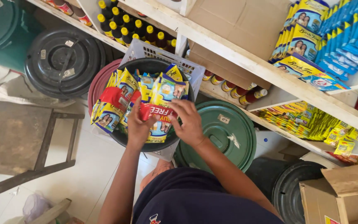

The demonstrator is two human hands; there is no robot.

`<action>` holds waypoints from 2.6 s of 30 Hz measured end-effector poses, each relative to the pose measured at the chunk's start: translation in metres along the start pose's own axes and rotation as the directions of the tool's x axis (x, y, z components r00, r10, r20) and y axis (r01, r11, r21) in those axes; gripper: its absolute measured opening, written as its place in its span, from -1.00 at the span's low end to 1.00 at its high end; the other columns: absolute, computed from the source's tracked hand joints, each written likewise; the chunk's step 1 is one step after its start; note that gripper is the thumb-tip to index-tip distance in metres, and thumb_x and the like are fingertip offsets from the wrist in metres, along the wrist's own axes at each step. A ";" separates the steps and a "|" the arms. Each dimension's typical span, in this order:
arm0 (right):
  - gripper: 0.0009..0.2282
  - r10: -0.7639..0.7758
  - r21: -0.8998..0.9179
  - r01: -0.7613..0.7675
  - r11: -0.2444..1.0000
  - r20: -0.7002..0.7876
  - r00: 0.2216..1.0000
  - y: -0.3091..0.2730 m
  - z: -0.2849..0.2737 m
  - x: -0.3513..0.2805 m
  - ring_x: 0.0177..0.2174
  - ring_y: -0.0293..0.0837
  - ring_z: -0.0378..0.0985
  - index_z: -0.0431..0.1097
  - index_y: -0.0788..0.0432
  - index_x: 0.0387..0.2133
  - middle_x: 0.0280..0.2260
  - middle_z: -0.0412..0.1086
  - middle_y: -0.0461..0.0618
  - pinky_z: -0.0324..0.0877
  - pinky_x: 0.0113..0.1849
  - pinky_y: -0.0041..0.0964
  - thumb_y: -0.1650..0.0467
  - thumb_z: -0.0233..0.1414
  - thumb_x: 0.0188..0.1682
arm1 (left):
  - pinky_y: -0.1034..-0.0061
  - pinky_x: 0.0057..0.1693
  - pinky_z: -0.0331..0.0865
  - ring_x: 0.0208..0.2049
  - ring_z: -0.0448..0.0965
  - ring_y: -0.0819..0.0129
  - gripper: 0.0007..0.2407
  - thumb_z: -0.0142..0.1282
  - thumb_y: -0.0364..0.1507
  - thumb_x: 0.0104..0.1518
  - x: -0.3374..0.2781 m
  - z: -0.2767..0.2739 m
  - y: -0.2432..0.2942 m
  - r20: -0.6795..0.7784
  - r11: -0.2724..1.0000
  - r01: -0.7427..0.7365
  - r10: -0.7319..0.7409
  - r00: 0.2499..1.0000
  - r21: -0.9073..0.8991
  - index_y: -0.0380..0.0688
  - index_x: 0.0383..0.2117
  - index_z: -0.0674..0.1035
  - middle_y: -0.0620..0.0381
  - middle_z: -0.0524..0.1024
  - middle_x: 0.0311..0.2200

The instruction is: Organizing and stocking small milk powder sachets onto a grocery shelf.

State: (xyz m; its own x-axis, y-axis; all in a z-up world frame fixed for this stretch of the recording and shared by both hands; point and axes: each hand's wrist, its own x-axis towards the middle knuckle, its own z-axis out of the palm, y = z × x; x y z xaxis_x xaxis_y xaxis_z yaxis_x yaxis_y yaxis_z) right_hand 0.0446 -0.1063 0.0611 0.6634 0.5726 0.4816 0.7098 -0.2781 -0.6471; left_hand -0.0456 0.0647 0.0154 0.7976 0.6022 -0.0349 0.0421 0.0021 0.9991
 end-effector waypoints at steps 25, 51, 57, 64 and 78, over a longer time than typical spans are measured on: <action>-0.75 0.264 0.049 -0.294 0.955 0.318 0.911 0.022 0.033 0.010 -0.27 0.01 0.53 0.44 0.09 -0.54 -0.37 0.42 -0.04 0.42 -0.27 -0.05 0.19 0.23 -0.14 | 0.08 -0.11 0.47 -0.15 0.59 -0.10 -0.41 0.53 -0.23 -0.31 0.007 0.011 0.078 0.393 0.569 -0.214 -0.211 0.895 0.794 0.01 -0.07 0.50 -0.06 0.48 -0.16; -0.75 0.291 -0.024 -0.327 0.945 0.522 0.802 0.019 0.028 0.051 -0.50 0.09 0.58 0.53 0.08 -0.58 -0.57 0.49 0.06 0.44 -0.41 -0.03 0.18 0.07 -0.16 | 0.28 -0.15 0.43 -0.26 0.62 0.05 -0.87 0.09 -0.42 0.19 0.020 -0.020 0.041 0.435 0.811 -0.233 -0.030 0.900 0.537 -0.19 -0.22 0.57 -0.06 0.58 -0.31; -0.77 0.302 -0.141 -0.267 0.953 0.473 0.828 0.027 0.052 0.046 -0.45 0.17 0.57 0.53 0.07 -0.55 -0.53 0.48 0.11 0.44 -0.38 0.08 0.20 0.07 -0.15 | 0.05 -0.20 0.43 -0.32 0.62 -0.15 -0.84 0.06 -0.33 0.18 0.024 -0.008 0.070 0.345 0.625 -0.172 -0.166 0.924 0.761 -0.04 -0.24 0.63 -0.14 0.61 -0.45; -0.81 0.334 -0.025 -0.350 0.937 0.370 0.867 0.035 0.066 0.031 -0.44 0.14 0.58 0.52 0.08 -0.50 -0.51 0.50 0.07 0.44 -0.37 0.03 0.24 0.06 -0.12 | 0.18 -0.38 0.39 -0.55 0.60 0.01 -0.83 0.02 -0.40 0.21 0.016 -0.005 0.031 0.334 0.727 -0.230 0.001 0.943 0.647 -0.17 -0.52 0.54 -0.06 0.55 -0.62; -0.79 0.353 0.169 -0.438 0.883 0.376 0.857 0.053 0.066 0.023 -0.39 0.09 0.59 0.53 0.12 -0.40 -0.43 0.50 0.06 0.47 -0.32 -0.09 0.24 0.08 -0.07 | 0.15 -0.37 0.35 -0.54 0.56 0.01 -0.83 0.08 -0.37 0.26 0.013 0.003 0.041 0.297 0.631 -0.326 0.155 0.942 0.704 -0.15 -0.45 0.56 -0.04 0.54 -0.58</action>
State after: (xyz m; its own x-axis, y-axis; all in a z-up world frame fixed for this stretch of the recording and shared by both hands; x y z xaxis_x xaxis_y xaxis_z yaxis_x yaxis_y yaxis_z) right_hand 0.0823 -0.0574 -0.0013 0.7299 0.6825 -0.0381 0.2963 -0.3662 -0.8821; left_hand -0.0318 0.0702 0.0559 0.9367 0.3307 0.1148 0.1905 -0.7567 0.6253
